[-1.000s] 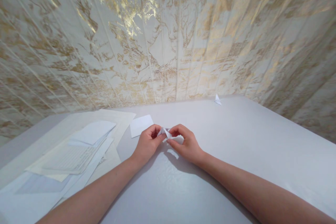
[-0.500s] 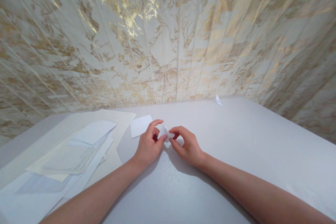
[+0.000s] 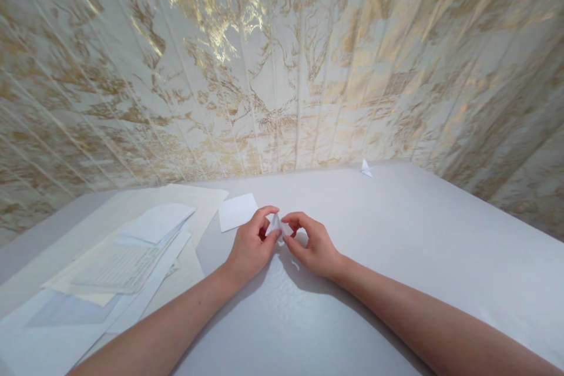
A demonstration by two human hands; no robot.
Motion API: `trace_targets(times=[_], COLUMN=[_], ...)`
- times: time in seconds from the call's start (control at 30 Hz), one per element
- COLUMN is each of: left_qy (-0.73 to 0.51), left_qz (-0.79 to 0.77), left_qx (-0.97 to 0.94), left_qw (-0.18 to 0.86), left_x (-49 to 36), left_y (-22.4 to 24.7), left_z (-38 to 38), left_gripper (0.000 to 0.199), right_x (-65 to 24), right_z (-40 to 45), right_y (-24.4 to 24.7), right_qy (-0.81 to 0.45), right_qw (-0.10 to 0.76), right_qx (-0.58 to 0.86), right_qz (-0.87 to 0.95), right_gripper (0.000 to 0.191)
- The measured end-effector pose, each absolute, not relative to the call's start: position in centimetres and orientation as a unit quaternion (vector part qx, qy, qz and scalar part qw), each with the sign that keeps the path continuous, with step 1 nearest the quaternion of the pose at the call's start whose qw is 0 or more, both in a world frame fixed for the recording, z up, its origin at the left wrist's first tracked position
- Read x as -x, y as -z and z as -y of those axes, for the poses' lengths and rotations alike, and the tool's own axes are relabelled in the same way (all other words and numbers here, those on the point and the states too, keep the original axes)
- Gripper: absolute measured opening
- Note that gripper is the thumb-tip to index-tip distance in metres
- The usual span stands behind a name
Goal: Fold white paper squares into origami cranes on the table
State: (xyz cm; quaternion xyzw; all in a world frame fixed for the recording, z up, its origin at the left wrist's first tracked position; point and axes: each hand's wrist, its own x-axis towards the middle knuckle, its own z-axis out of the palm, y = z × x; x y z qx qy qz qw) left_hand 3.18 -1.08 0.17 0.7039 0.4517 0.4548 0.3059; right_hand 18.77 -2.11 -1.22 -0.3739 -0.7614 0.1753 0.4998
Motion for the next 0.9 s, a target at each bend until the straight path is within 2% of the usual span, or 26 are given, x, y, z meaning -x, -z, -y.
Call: trace_targets(times=[0.27, 0.43, 0.6, 0.9], left_qy=[-0.448, -0.440, -0.459, -0.467], left_qz=[-0.437, -0.403, -0.392, -0.381], left_qx=[-0.715, -0.686, -0.618, -0.609], left_qw=[0.311, 0.416, 0.504, 0.516], left_x=[-3.1, -3.1, -3.1, -3.1], left_y=[-0.1, -0.3, -0.4, -0.2], left_z=[1.1, 1.0, 0.8, 0.6], left_gripper=[0.031, 0.042, 0.043, 0.040], right_x=[-18.7, -18.8, -18.7, -18.6], right_z=[1.9, 1.1, 0.8, 0.9], right_y=[1.3, 1.8, 1.7, 1.3], right_qy=[-0.246, -0.341, -0.454, -0.519], right_qw=[0.512, 0.541, 0.577, 0.592], right_qx=[0.390, 0.420, 0.382, 0.366], right_qz=[0.725, 0.644, 0.561, 0.496], right_gripper=[0.025, 0.021, 0.018, 0.019])
